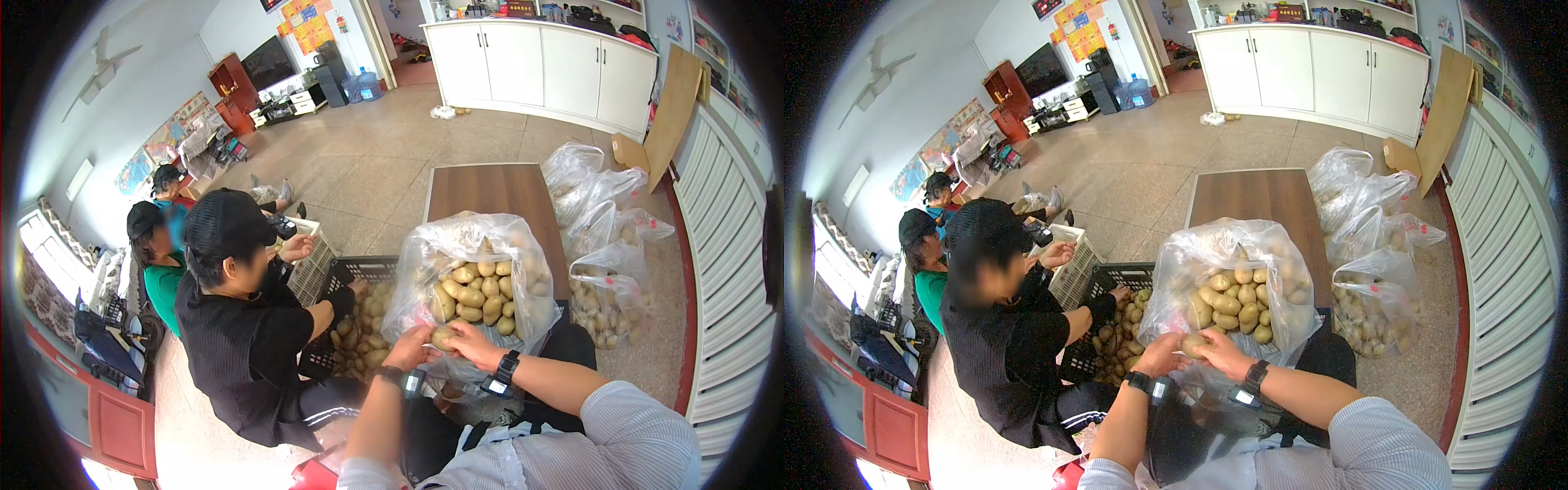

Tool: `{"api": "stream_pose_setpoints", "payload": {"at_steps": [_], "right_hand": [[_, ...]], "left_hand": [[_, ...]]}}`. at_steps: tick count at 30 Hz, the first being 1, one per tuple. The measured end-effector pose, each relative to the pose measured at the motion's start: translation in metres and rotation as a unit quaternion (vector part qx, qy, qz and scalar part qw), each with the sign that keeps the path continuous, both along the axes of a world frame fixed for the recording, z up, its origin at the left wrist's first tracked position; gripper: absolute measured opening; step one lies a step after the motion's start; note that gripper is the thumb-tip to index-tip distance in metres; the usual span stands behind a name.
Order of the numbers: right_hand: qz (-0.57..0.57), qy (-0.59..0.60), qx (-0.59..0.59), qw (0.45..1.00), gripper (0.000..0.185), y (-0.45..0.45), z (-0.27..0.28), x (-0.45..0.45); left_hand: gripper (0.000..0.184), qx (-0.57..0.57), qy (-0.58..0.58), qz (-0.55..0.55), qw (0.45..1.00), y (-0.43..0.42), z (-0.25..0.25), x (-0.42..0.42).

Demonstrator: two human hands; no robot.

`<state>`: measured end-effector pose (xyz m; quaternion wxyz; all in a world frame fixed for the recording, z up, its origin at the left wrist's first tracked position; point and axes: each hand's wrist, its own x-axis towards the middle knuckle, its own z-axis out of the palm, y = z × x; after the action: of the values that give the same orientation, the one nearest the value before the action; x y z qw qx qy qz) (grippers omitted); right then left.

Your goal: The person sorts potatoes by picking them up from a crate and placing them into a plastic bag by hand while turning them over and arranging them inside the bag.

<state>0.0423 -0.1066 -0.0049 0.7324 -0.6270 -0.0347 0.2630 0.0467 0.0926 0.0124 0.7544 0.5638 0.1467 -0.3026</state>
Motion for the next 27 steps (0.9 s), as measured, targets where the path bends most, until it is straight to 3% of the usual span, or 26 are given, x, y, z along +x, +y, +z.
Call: {"api": "stream_pose_setpoints", "payload": {"at_steps": [5, 8, 10, 12, 13, 14, 18, 20, 27], "right_hand": [[0.023, -0.009, 0.050, 0.998, 0.036, 0.001, 0.015, -0.003], [0.020, -0.037, 0.005, 0.999, 0.035, 0.000, 0.009, -0.003], [0.018, -0.049, 0.009, 0.999, 0.034, -0.002, -0.019, 0.005], [0.016, -0.061, 0.013, 0.998, 0.033, -0.009, -0.045, 0.011], [-0.009, -0.224, -0.124, 0.967, 0.030, -0.014, -0.052, 0.013], [-0.035, -0.378, -0.255, 0.889, 0.027, -0.019, -0.060, 0.014], [-0.014, -0.430, -0.350, 0.832, 0.027, -0.040, -0.069, 0.009], [0.047, -0.443, -0.432, 0.784, 0.028, -0.045, -0.070, 0.005], [0.054, -0.458, -0.442, 0.769, 0.033, -0.048, -0.067, -0.006]], "left_hand": [[0.042, -0.005, -0.013, -0.045, 0.999, -0.002, 0.001, -0.002], [0.042, -0.002, -0.020, -0.048, 0.999, 0.001, -0.009, 0.001], [0.042, -0.003, -0.025, -0.052, 0.998, 0.005, -0.020, 0.004], [0.040, 0.003, -0.025, 0.020, 0.999, 0.007, -0.025, 0.006], [0.040, 0.003, -0.025, 0.020, 0.999, 0.008, -0.024, 0.005], [0.041, -0.011, -0.021, 0.071, 0.997, 0.009, -0.023, 0.004], [0.035, -0.037, -0.021, 0.195, 0.980, 0.020, -0.029, 0.008], [0.034, -0.045, -0.036, 0.205, 0.977, 0.030, -0.037, 0.011], [0.037, -0.093, 0.003, 0.352, 0.931, 0.059, -0.073, 0.021]]}}
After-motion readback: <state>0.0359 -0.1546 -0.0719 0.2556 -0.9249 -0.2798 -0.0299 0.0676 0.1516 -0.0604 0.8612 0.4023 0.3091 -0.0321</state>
